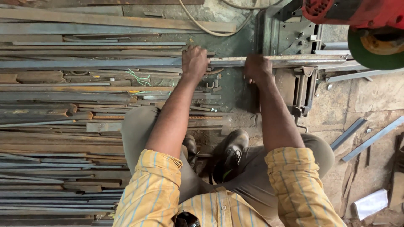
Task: The person measures a metal bar using a tape measure and cuts it with a circular saw, then flips through a notebook.
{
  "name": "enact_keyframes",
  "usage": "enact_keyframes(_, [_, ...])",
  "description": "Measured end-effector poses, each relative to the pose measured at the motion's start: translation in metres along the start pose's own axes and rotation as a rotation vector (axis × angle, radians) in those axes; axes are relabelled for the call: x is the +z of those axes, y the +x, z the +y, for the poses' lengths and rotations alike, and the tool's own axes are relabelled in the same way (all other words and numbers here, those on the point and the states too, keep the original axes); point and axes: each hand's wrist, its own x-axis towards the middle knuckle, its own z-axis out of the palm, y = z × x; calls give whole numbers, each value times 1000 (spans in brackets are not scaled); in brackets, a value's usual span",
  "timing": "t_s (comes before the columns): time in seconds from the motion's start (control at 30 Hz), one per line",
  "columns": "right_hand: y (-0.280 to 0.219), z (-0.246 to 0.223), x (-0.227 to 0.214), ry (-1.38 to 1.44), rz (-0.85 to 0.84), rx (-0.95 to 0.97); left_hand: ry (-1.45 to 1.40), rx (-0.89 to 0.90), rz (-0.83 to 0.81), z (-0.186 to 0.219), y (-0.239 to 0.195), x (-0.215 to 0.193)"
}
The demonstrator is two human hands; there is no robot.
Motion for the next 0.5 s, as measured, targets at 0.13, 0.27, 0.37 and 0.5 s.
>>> enact_keyframes(0.13, [-16, 28, 14, -78, 8, 91, -14, -5, 49, 2, 4, -5])
enact_keyframes(0.27, [-34, 89, 73, 74, 202, 196, -16, 31, 76, -3, -5, 1])
enact_keyframes(0.37, [-41, 120, 98, 214, 401, 319, -16, 47, 110, -3, -2, 2])
enact_keyframes(0.5, [-60, 127, 70, 340, 483, 355, -143, 60, 104, 0, -1, -5])
